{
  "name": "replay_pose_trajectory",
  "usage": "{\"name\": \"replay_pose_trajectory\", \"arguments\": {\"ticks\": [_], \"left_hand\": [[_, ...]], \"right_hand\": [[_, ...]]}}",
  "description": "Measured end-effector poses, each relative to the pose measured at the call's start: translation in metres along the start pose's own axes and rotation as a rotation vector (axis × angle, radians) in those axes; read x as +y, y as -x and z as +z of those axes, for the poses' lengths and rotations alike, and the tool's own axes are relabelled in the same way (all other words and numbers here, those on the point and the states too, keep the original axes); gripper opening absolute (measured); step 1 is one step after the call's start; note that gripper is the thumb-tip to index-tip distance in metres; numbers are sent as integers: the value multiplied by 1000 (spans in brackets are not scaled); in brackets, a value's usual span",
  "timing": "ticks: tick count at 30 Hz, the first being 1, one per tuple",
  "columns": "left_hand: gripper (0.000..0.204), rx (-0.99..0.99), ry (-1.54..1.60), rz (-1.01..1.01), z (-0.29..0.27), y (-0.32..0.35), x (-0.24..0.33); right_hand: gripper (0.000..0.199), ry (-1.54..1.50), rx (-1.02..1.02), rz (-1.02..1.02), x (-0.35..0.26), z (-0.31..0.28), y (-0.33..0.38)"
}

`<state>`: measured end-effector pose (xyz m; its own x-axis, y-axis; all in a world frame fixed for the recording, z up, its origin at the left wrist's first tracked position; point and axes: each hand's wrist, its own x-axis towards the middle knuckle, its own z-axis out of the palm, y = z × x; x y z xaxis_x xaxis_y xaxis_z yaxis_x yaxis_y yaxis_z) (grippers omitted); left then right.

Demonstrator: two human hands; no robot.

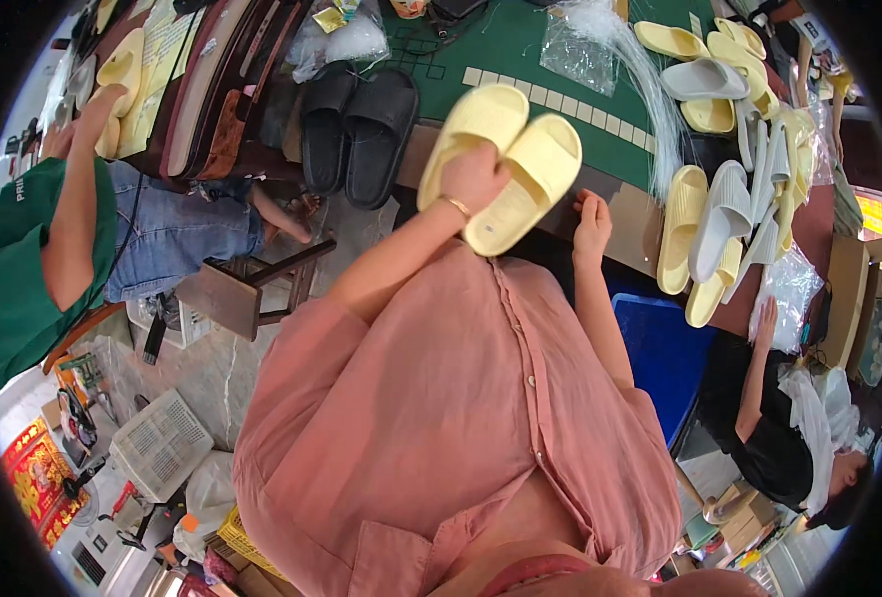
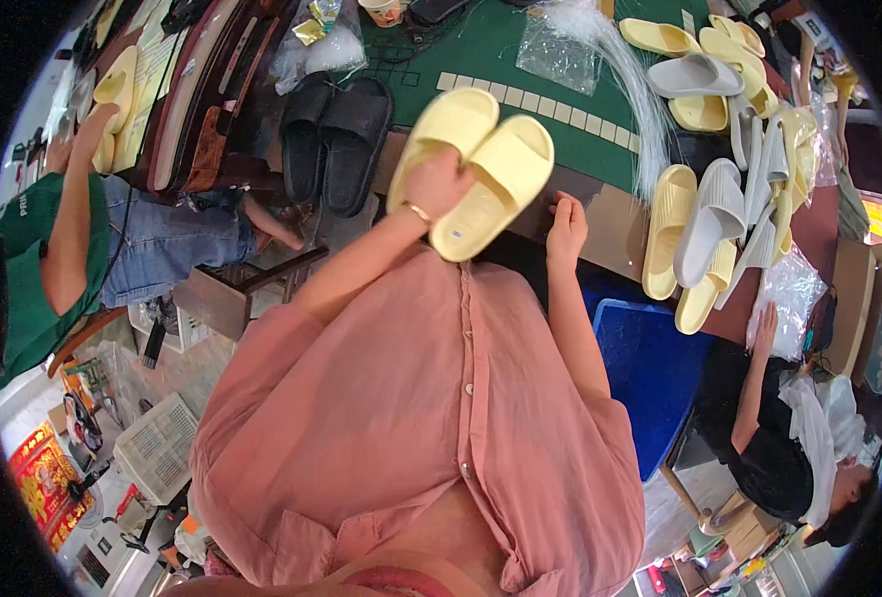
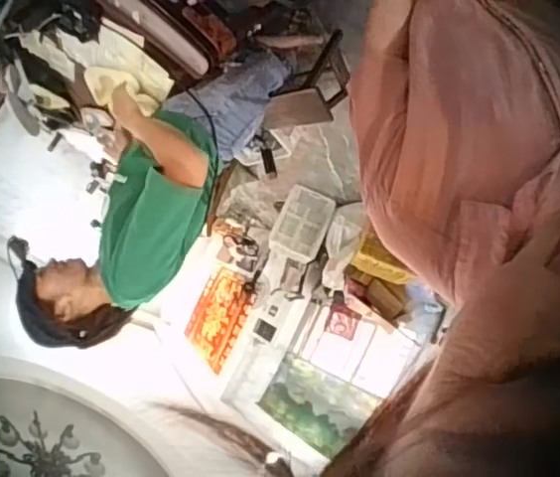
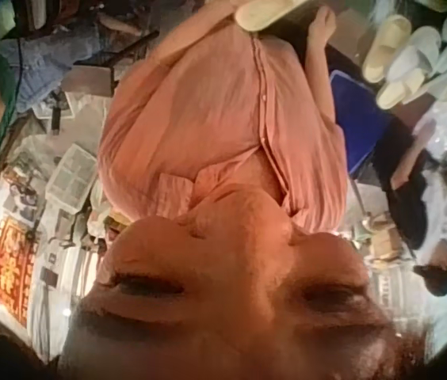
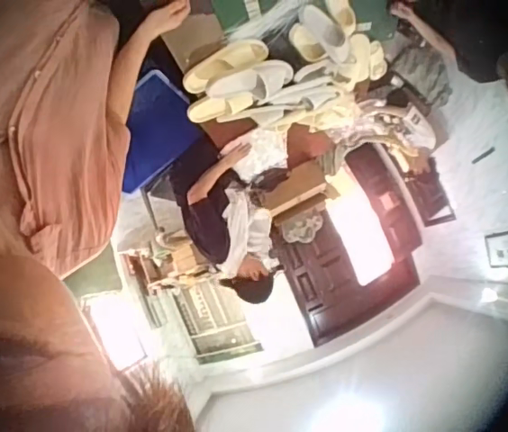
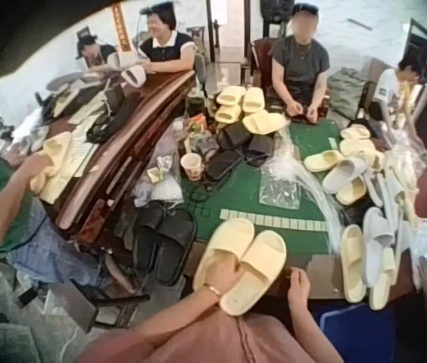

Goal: The person fastens pairs of slippers together with plastic ties by hand and places them on the table.

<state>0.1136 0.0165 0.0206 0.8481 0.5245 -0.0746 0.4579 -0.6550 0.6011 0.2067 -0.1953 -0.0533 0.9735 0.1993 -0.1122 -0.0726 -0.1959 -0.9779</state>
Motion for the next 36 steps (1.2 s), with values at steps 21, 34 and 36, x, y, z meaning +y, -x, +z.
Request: {"name": "replay_pose_trajectory", "arguments": {"ticks": [21, 34, 36], "left_hand": [[43, 301, -354, -13, -116, -34, -130], [25, 453, -174, 195, -103, -20, -75], [24, 441, -127, 200, -98, -19, -71]], "right_hand": [[14, 146, 365, -250, -79, -103, -29], [62, 851, 675, 276, -72, -227, -74], [69, 805, 709, 238, -68, -224, -72]]}}
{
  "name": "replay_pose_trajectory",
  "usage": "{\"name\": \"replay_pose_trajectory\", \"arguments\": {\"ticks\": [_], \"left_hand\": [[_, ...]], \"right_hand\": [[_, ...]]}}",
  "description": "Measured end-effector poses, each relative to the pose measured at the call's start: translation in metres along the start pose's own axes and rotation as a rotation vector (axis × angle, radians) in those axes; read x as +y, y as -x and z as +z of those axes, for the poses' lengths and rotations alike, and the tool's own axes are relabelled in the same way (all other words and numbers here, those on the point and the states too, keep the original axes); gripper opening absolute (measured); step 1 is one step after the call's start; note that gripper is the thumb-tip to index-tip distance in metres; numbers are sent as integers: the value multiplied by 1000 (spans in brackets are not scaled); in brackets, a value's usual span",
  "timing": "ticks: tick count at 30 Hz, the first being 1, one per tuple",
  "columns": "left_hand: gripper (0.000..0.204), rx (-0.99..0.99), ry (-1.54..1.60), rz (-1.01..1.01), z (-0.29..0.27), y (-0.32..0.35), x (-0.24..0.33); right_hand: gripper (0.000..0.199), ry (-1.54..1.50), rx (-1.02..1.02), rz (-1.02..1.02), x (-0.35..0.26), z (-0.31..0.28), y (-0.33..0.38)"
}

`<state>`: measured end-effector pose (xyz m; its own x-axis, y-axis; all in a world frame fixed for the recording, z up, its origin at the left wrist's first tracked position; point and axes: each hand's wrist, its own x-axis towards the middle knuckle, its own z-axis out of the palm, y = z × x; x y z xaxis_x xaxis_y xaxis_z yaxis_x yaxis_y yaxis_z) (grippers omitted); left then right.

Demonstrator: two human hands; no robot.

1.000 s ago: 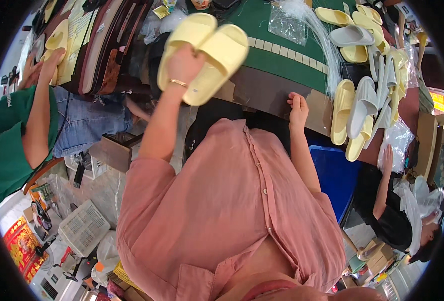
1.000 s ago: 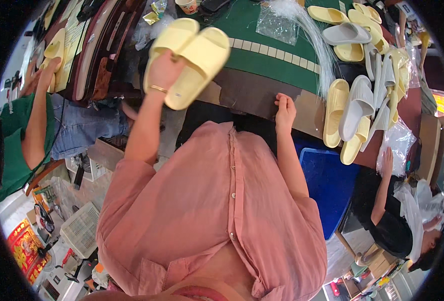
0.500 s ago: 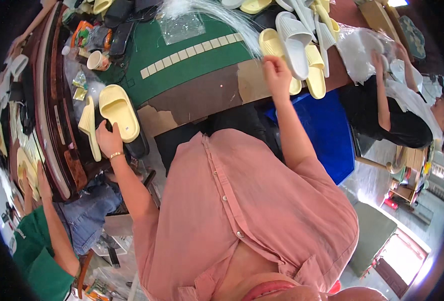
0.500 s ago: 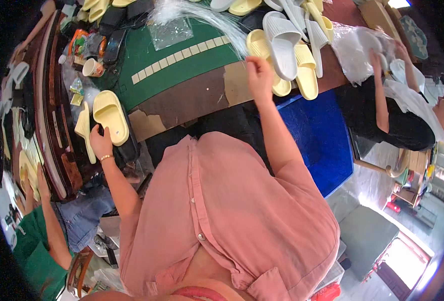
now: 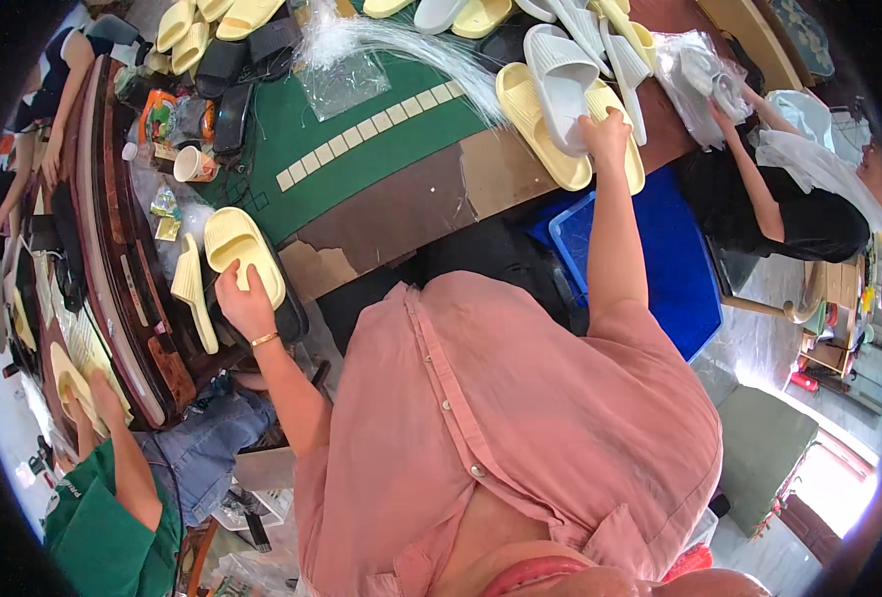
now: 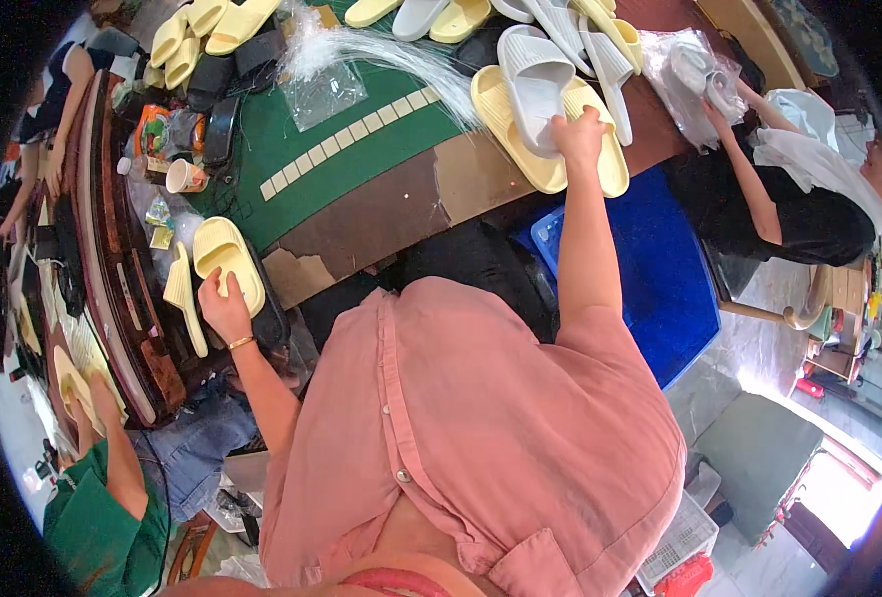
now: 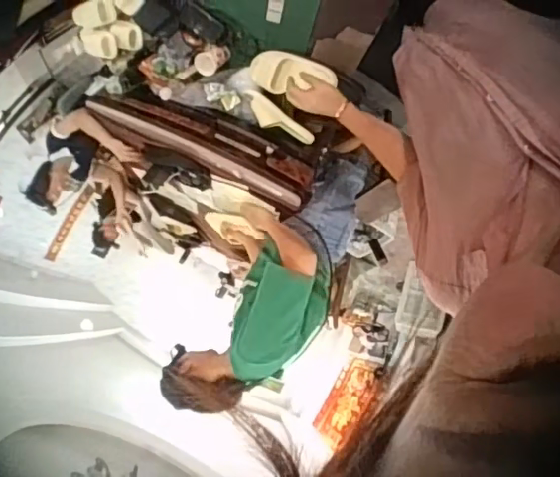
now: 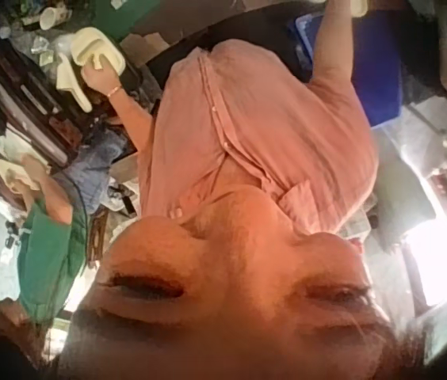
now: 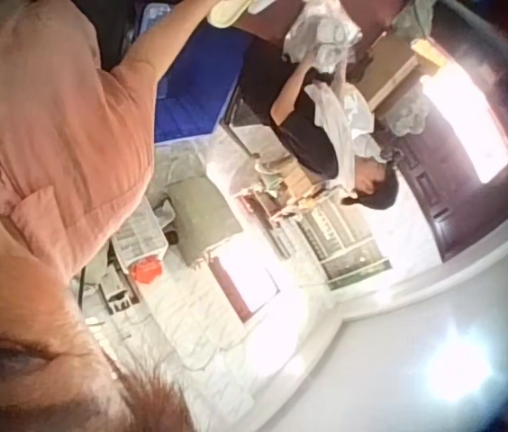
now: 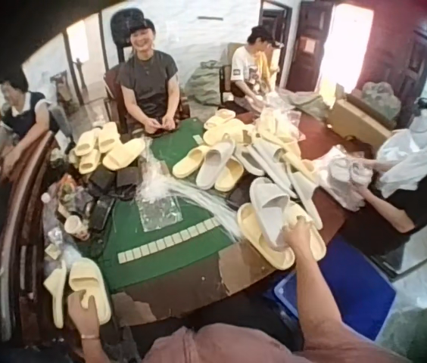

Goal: The person fastens pairs of slippers together with plastic ties by hand and places them on the table.

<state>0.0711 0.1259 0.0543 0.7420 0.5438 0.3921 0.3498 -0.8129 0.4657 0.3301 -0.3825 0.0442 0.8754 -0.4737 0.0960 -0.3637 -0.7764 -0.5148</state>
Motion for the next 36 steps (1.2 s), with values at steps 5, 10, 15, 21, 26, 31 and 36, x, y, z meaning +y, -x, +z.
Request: {"name": "replay_pose_trajectory", "arguments": {"ticks": [5, 10, 15, 21, 26, 31, 36], "left_hand": [[24, -29, 47, -2, 10, 3, 12], [26, -54, 81, 14, 17, 9, 9], [22, -87, 148, -8, 20, 14, 14], [21, -162, 175, -61, 23, 30, 16], [21, -197, 286, -60, 23, 28, 32], [22, -260, 668, -285, 34, 27, 45], [41, -461, 1023, -679, 56, 28, 58]], "right_hand": [[70, -37, 9, -23, 3, 6, 9], [47, -1153, -341, 415, -2, -23, 3], [37, -1435, -382, 225, 16, -85, -29], [39, -1670, -480, -11, -5, -161, -13], [51, -1597, -651, -277, -50, -209, 45], [52, -1232, -770, -344, -97, -162, 107], [52, -635, -1107, -330, -110, -66, 156]]}}
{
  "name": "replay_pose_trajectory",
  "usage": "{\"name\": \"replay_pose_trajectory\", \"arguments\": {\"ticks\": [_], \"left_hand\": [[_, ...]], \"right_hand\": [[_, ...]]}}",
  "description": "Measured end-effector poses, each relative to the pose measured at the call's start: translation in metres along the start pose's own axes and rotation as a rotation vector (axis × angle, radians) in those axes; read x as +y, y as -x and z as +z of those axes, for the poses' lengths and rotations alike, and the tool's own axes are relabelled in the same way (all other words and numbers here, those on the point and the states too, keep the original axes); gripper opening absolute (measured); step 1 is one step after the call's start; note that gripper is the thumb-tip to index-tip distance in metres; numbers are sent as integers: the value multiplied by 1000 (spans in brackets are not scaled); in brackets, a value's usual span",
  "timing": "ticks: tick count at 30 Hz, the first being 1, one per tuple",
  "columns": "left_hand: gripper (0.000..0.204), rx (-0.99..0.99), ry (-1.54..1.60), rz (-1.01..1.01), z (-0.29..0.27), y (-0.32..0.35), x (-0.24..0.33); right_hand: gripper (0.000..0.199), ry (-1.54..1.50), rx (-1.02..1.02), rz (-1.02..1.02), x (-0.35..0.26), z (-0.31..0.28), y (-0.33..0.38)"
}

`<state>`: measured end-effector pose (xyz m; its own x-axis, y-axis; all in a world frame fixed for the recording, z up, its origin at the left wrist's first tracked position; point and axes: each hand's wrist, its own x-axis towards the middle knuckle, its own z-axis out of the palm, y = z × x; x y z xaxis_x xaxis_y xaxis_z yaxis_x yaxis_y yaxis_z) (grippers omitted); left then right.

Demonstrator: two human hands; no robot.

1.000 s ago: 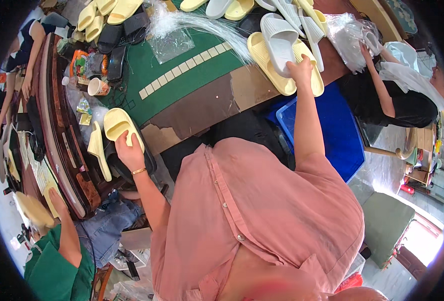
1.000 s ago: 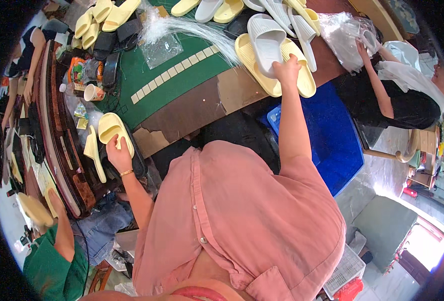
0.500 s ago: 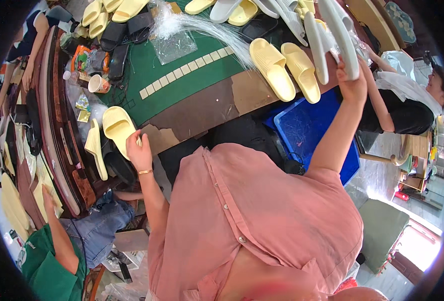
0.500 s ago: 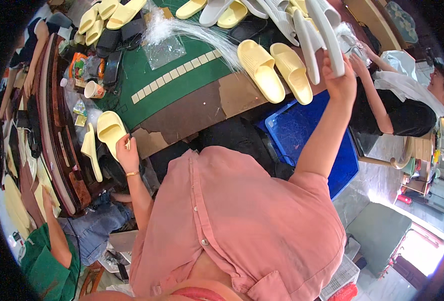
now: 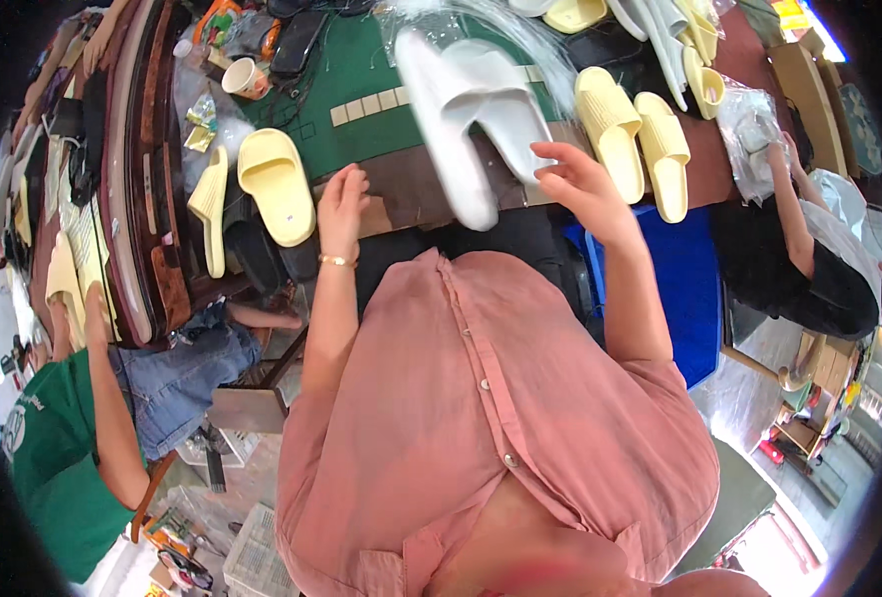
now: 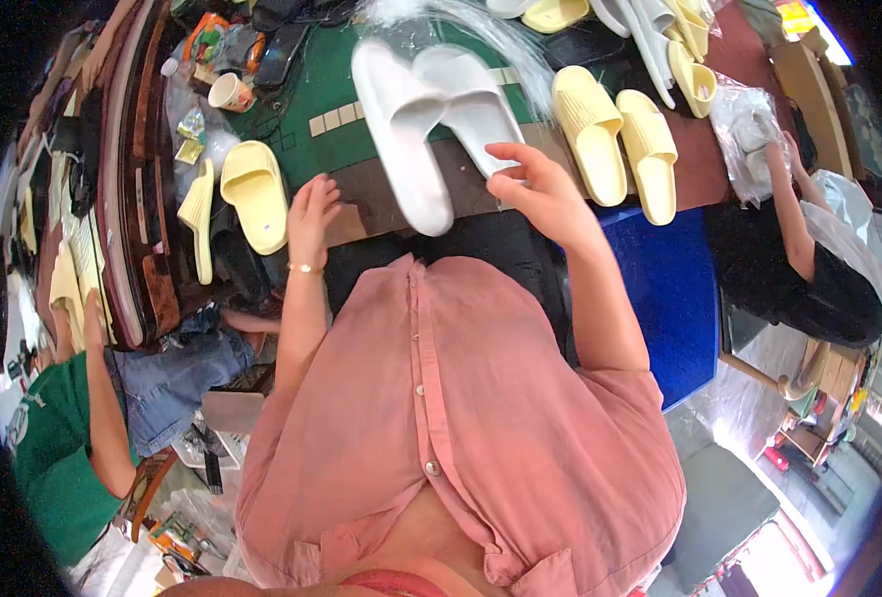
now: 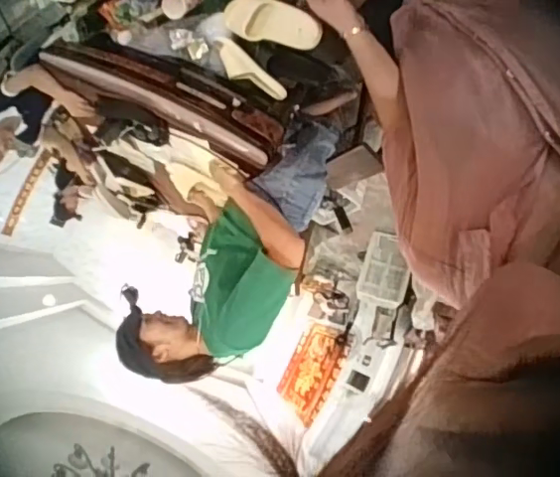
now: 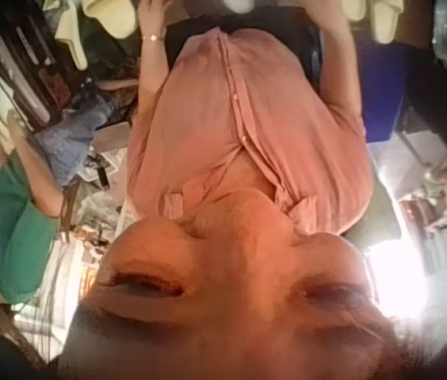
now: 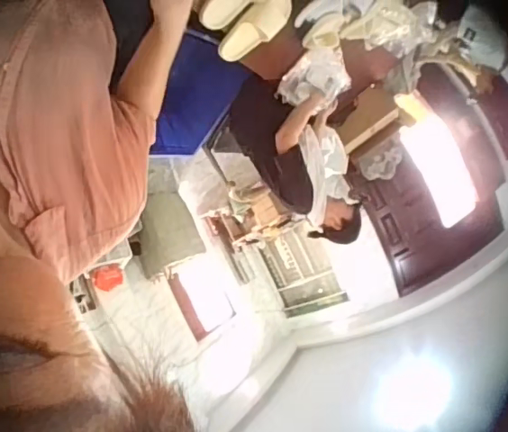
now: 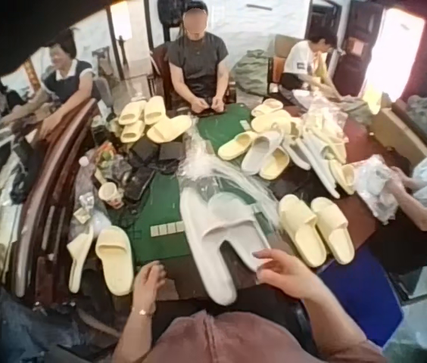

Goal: The person fastens pairs of slippers together with plastic ties by hand and places them on the table.

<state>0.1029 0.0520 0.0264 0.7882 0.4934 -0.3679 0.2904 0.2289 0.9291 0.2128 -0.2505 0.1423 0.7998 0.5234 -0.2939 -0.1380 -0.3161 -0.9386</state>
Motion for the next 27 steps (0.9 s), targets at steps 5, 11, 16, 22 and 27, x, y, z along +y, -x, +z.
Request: {"name": "replay_pose_trajectory", "arguments": {"ticks": [5, 11, 16, 22, 27], "left_hand": [[63, 87, -254, 68, 15, -18, -36], [73, 214, -281, 151, 36, -18, -25], [57, 185, -530, 205, 37, -18, -13], [48, -86, -302, 82, 14, -15, -77], [62, 176, -831, 373, 11, 26, -82]], "right_hand": [[49, 385, 293, -100, 99, 7, -63], [60, 585, 412, 15, 145, 16, -113], [49, 697, 426, 66, 142, 34, -114], [43, 465, 142, 68, 156, 52, -58], [27, 486, -32, 145, 149, 41, -22]]}}
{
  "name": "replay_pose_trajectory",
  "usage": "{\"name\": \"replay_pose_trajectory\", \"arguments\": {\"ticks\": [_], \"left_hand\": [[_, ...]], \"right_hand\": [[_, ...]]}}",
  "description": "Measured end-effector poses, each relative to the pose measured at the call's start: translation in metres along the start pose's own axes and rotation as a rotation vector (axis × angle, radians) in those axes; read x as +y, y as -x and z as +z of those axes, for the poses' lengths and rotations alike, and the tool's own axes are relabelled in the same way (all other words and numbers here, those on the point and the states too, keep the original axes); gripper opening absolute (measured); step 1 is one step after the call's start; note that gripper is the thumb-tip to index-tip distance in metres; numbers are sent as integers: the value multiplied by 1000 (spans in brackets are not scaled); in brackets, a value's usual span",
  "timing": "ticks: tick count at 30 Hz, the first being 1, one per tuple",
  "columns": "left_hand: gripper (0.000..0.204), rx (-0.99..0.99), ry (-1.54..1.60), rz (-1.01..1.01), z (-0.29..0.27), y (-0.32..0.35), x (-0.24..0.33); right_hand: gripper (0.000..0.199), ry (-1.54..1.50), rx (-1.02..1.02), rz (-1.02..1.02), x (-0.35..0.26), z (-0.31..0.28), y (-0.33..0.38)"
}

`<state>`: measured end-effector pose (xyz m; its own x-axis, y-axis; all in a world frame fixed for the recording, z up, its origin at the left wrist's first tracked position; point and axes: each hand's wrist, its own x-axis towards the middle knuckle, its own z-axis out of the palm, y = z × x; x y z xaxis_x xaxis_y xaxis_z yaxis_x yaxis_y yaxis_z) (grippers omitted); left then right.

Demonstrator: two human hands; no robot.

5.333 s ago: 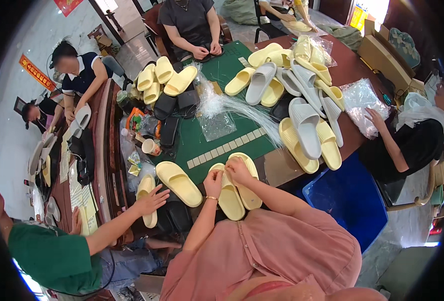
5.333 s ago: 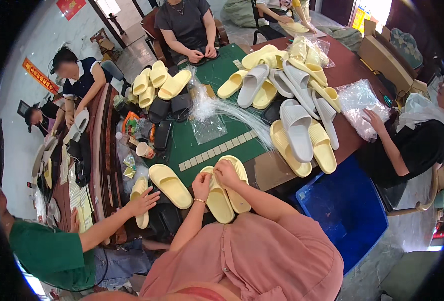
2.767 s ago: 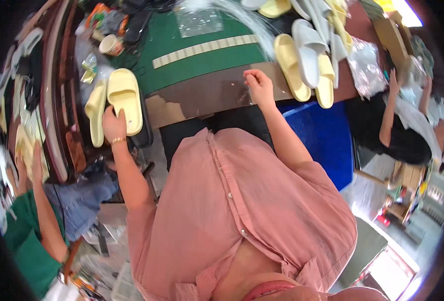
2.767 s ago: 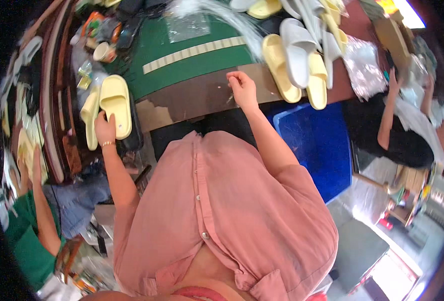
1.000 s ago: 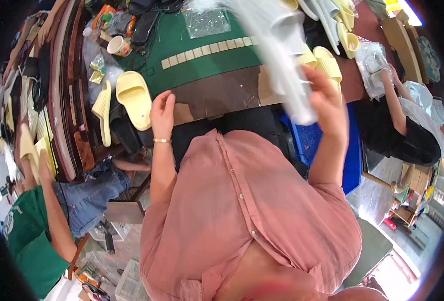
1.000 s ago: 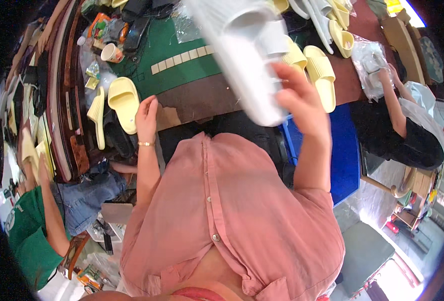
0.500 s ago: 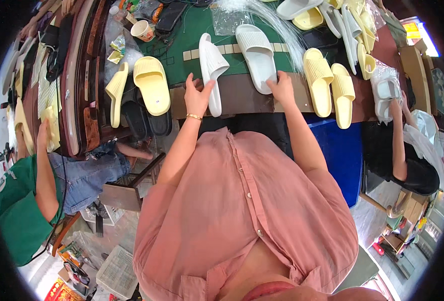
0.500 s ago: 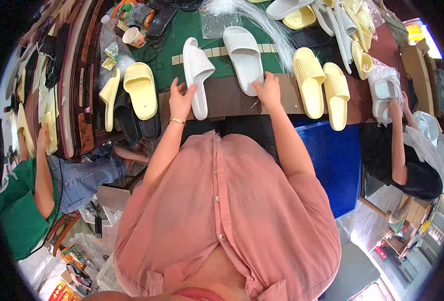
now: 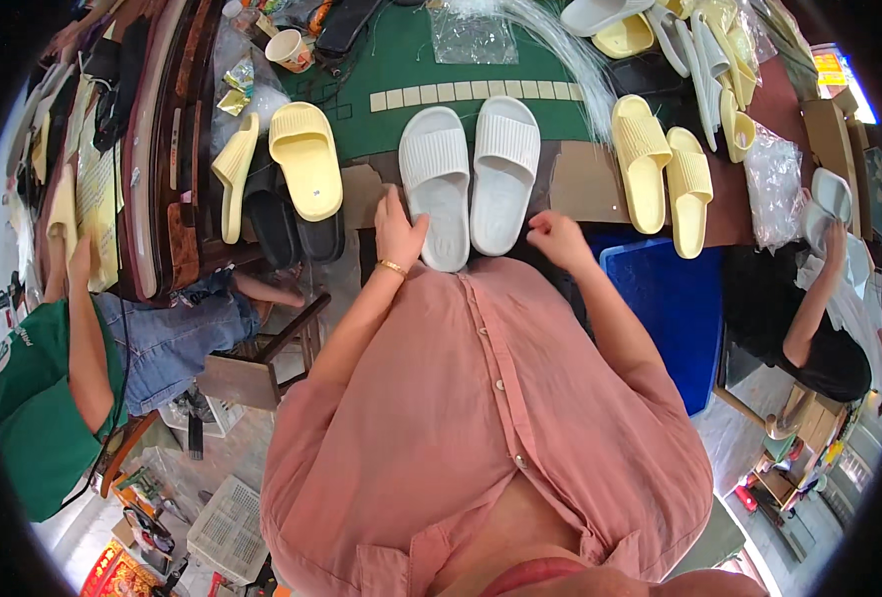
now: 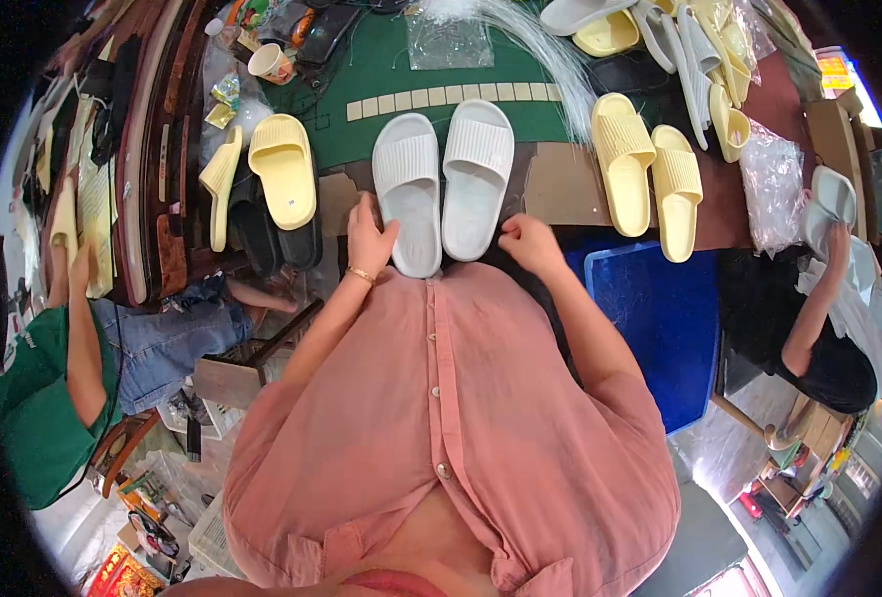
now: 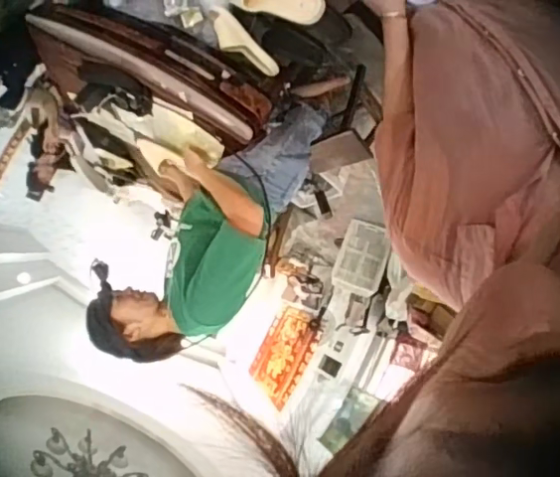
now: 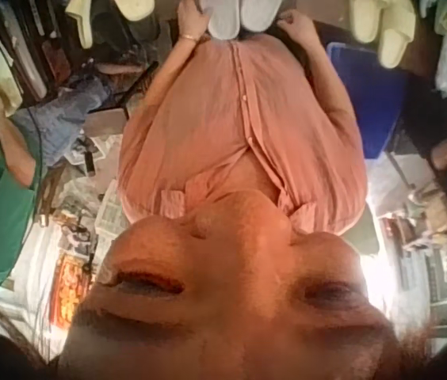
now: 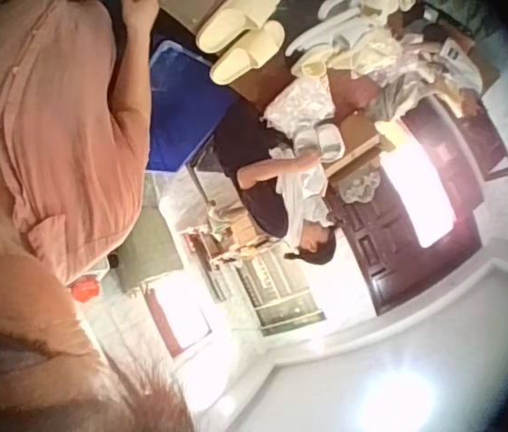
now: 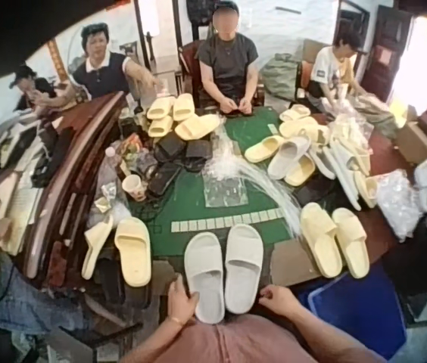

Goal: The person fastens pairs of slippers together with plastic ties by hand and places them on the table.

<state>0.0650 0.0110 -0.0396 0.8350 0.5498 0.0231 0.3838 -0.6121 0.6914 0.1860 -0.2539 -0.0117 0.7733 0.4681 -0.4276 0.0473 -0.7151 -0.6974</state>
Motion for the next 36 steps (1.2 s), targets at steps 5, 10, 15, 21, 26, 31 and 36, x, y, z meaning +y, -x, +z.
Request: {"name": "replay_pose_trajectory", "arguments": {"ticks": [5, 10, 15, 21, 26, 31, 36], "left_hand": [[55, 149, -38, 212, -13, -20, 23], [53, 142, -60, 309, -5, -47, 47], [48, 37, -207, 321, 3, -54, 52], [37, -91, -105, 305, -9, -52, 45], [25, -11, -23, 237, 0, -82, 43], [25, -37, -57, 163, 20, -101, 51], [26, -114, 328, -37, 28, -110, 56]], "right_hand": [[19, -10, 353, -203, -32, -32, -39], [23, 183, 534, -580, -89, -19, -104], [23, 353, 366, -542, -104, 12, -137], [11, 152, 304, -412, -77, 34, -118], [11, -76, 420, -327, -76, 21, -118], [12, -152, 420, -361, -74, 26, -112], [9, -130, 440, -392, -72, 31, -116]]}}
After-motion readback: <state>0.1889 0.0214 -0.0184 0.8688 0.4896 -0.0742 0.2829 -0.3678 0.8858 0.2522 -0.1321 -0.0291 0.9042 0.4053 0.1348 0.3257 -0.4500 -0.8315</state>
